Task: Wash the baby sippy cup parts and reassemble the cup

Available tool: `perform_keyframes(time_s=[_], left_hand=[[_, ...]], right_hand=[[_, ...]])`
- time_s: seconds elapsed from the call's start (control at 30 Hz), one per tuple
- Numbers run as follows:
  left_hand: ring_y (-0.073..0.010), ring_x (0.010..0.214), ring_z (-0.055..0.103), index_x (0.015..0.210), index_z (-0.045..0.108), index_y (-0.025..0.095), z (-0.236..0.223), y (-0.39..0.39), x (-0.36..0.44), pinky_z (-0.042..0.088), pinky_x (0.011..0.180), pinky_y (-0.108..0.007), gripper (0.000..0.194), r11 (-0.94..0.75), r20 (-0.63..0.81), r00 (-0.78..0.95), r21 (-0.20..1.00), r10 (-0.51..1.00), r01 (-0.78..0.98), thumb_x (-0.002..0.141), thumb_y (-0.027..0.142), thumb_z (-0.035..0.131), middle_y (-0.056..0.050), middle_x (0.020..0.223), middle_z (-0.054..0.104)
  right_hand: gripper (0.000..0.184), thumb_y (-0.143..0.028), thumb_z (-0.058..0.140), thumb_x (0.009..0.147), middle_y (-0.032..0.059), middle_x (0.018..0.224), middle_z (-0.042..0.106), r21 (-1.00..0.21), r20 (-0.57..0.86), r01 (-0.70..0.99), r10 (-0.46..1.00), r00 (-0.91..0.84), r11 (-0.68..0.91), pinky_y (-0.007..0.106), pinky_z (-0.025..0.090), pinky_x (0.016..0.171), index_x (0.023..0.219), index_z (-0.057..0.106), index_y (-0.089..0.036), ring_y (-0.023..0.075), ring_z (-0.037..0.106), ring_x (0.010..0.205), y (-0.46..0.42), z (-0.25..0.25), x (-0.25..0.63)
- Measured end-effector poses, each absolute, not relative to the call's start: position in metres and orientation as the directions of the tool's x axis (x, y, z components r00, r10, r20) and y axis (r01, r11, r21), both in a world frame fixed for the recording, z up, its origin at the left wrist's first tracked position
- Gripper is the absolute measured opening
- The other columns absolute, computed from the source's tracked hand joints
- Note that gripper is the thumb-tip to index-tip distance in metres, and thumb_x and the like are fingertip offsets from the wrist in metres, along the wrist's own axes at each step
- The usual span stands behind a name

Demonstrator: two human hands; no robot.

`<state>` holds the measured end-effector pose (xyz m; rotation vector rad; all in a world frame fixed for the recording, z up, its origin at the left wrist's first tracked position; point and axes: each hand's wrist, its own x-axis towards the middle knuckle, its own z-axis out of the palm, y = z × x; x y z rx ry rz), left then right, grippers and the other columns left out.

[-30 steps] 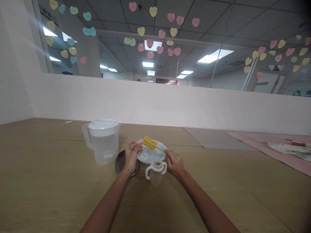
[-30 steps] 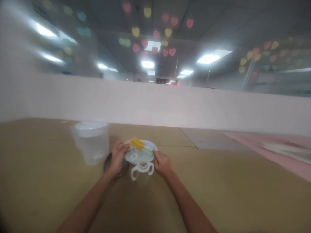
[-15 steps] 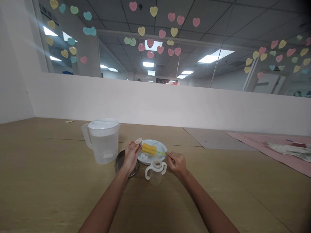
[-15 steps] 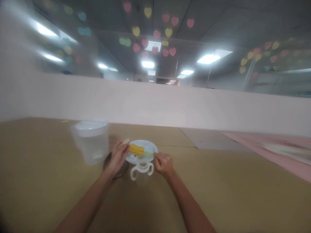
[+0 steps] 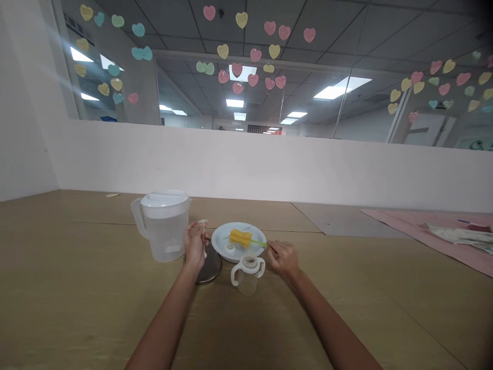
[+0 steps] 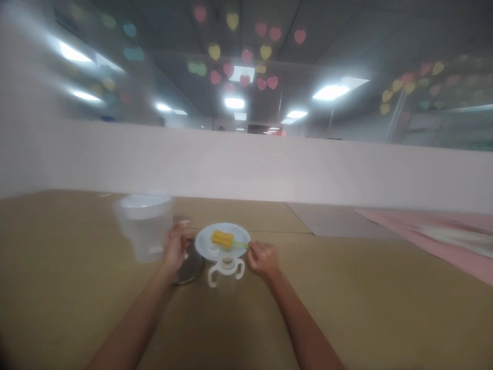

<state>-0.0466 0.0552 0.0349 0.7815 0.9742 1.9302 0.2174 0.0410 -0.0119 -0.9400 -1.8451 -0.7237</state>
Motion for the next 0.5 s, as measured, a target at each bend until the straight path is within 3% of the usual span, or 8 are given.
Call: perform_keyframes(time_s=[0.07, 0.17, 0.27, 0.37, 0.5], left_hand=[[-0.0055, 0.044, 0.049, 0.101, 0.047, 0.02, 0.027, 0.058, -0.048, 0.035, 0.039, -0.018, 0.032, -0.323, 0.187, -0.569, 0.934, 0.801, -0.149, 0.072, 0.032, 0.058, 0.002, 0.076, 0.06], [-0.0079, 0.045, 0.051, 0.095, 0.047, 0.018, 0.017, 0.062, -0.053, 0.04, 0.044, -0.022, 0.022, -0.248, 0.258, -0.605, 0.963, 0.753, 0.102, 0.078, 0.032, 0.049, 0.001, 0.076, 0.058], [-0.0116, 0.056, 0.056, 0.092, 0.046, 0.018, 0.012, 0.066, -0.06, 0.045, 0.058, -0.028, 0.016, -0.207, 0.312, -0.6, 0.949, 0.736, 0.239, 0.078, 0.025, 0.048, -0.002, 0.08, 0.056], [-0.0185, 0.08, 0.058, 0.091, 0.046, 0.018, 0.011, 0.065, -0.064, 0.043, 0.077, -0.034, 0.017, -0.151, 0.376, -0.564, 0.902, 0.735, 0.404, 0.074, 0.016, 0.049, -0.005, 0.085, 0.055], [-0.0245, 0.09, 0.058, 0.088, 0.05, 0.017, 0.01, 0.057, -0.061, 0.041, 0.081, -0.037, 0.018, -0.082, 0.396, -0.474, 0.828, 0.786, 0.555, 0.07, 0.013, 0.053, -0.008, 0.088, 0.055]], right_hand=[[0.023, -0.015, 0.041, 0.077, 0.002, 0.06, 0.061, 0.081, 0.911, 0.858, 0.311, -0.27, 0.508, 0.025, 0.033, 0.056, 0.079, 0.064, -0.016, 0.0119, 0.05, 0.053, 0.041, -0.012, 0.218], [0.026, -0.013, 0.039, 0.075, 0.0031, 0.064, 0.062, 0.053, 0.913, 0.899, 0.344, -0.22, 0.434, 0.026, 0.033, 0.057, 0.082, 0.065, -0.015, 0.0136, 0.051, 0.055, 0.042, -0.013, 0.219], [0.028, -0.012, 0.039, 0.076, 0.0047, 0.068, 0.063, 0.014, 0.909, 0.934, 0.385, -0.161, 0.358, 0.026, 0.033, 0.058, 0.086, 0.066, -0.015, 0.0146, 0.051, 0.059, 0.045, -0.013, 0.219], [0.03, -0.013, 0.04, 0.078, 0.0051, 0.069, 0.062, 0.004, 0.903, 0.954, 0.409, -0.132, 0.3, 0.026, 0.033, 0.059, 0.091, 0.067, -0.015, 0.015, 0.051, 0.062, 0.047, -0.013, 0.219], [0.03, -0.013, 0.042, 0.079, 0.0044, 0.067, 0.062, 0.029, 0.897, 0.964, 0.418, -0.142, 0.264, 0.026, 0.032, 0.059, 0.093, 0.068, -0.018, 0.0153, 0.051, 0.062, 0.049, -0.014, 0.219]])
